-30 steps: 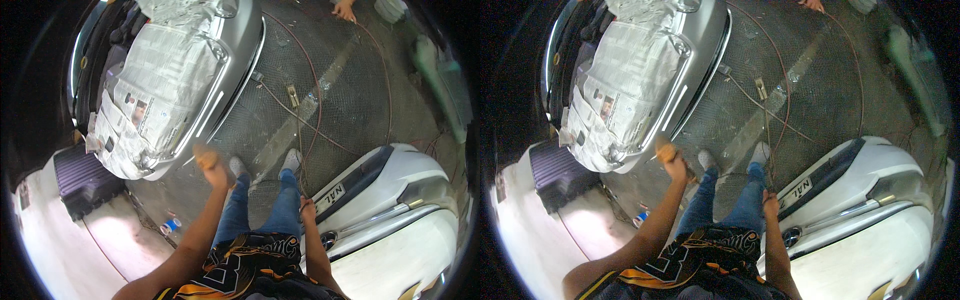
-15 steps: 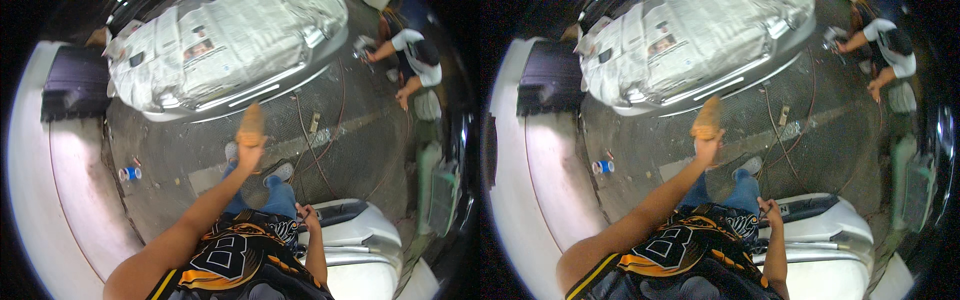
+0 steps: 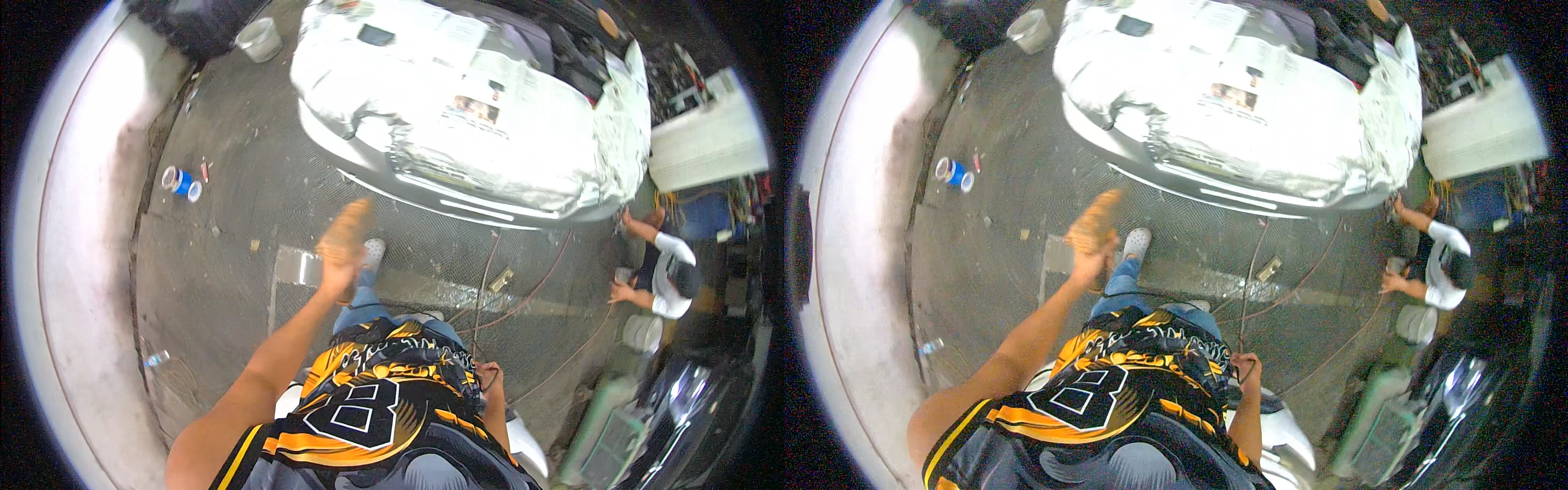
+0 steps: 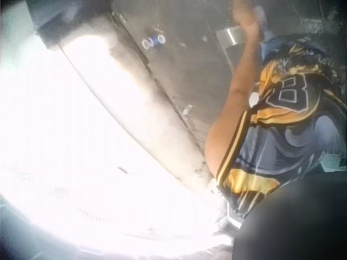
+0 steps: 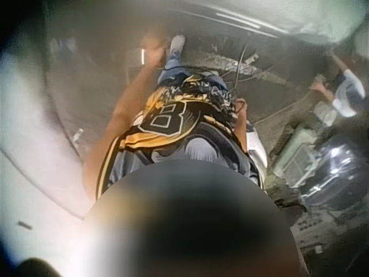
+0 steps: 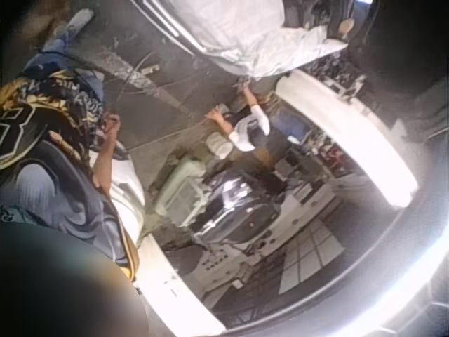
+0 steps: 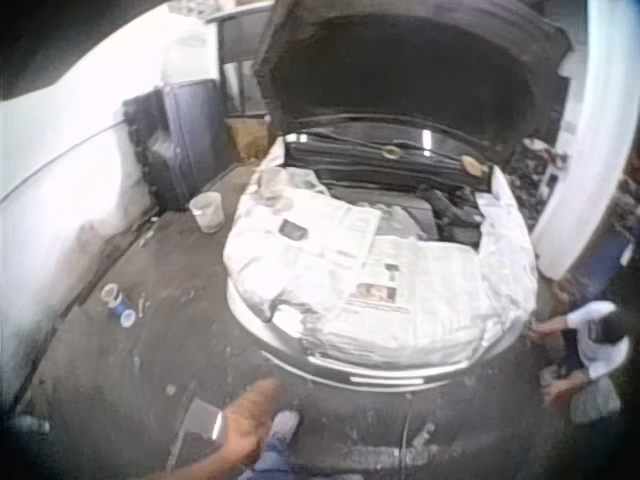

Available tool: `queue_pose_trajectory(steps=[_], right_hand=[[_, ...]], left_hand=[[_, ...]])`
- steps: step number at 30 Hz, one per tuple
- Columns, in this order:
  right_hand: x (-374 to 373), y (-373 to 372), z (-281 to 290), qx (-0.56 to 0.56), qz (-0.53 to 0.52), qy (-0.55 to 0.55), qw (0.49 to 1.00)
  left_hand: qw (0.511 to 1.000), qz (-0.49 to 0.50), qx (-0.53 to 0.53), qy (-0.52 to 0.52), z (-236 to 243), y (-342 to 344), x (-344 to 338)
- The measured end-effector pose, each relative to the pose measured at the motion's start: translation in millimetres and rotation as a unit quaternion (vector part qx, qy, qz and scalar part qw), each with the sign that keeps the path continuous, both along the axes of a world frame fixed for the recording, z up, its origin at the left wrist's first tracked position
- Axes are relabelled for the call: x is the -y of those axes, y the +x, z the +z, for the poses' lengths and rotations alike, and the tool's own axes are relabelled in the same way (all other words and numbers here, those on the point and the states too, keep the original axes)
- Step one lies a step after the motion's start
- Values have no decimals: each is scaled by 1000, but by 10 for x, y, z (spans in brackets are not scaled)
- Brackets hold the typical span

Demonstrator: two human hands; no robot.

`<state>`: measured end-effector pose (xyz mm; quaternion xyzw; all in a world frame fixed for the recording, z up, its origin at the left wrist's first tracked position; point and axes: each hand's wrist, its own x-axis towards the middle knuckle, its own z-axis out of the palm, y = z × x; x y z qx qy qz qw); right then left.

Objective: The person repeatedly buffs the front bumper of a silver car with a handheld buffing pad. The bumper is partially covered with newspaper. The person moves around the bumper, applying the pad in circular motions across its surface.

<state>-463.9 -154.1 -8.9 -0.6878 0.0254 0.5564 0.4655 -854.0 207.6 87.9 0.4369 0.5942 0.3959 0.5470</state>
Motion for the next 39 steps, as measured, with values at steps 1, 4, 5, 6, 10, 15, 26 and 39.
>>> queue_pose_trajectory(steps=[1,4,5,6,10,15,26,39], right_hand=[[-99,28,11,21,55,-46,997],[-392,-2,7,-30,51,6,998],[-480,6,13,4,44,-52,998],[-584,-18,-18,33,42,-54,997],[-953,-128,-21,67,28,-61,996],[-1286,-355,212,53,-23,-105,993],[-1905,-912,532,30,104,-77,991],[-1768,-674,292,141,153,-164,964]], left_hand=[[1000,-22,-8,-1,97,10,2],[1000,-25,3,2,329,-20,-153],[999,16,1,51,361,-54,-265],[995,69,30,59,356,-136,-406],[949,259,178,17,20,-560,-982],[973,196,118,14,-320,-1463,-1148],[949,268,165,27,42,-2682,-2443],[974,-98,62,-193,-889,-1763,-1286]])
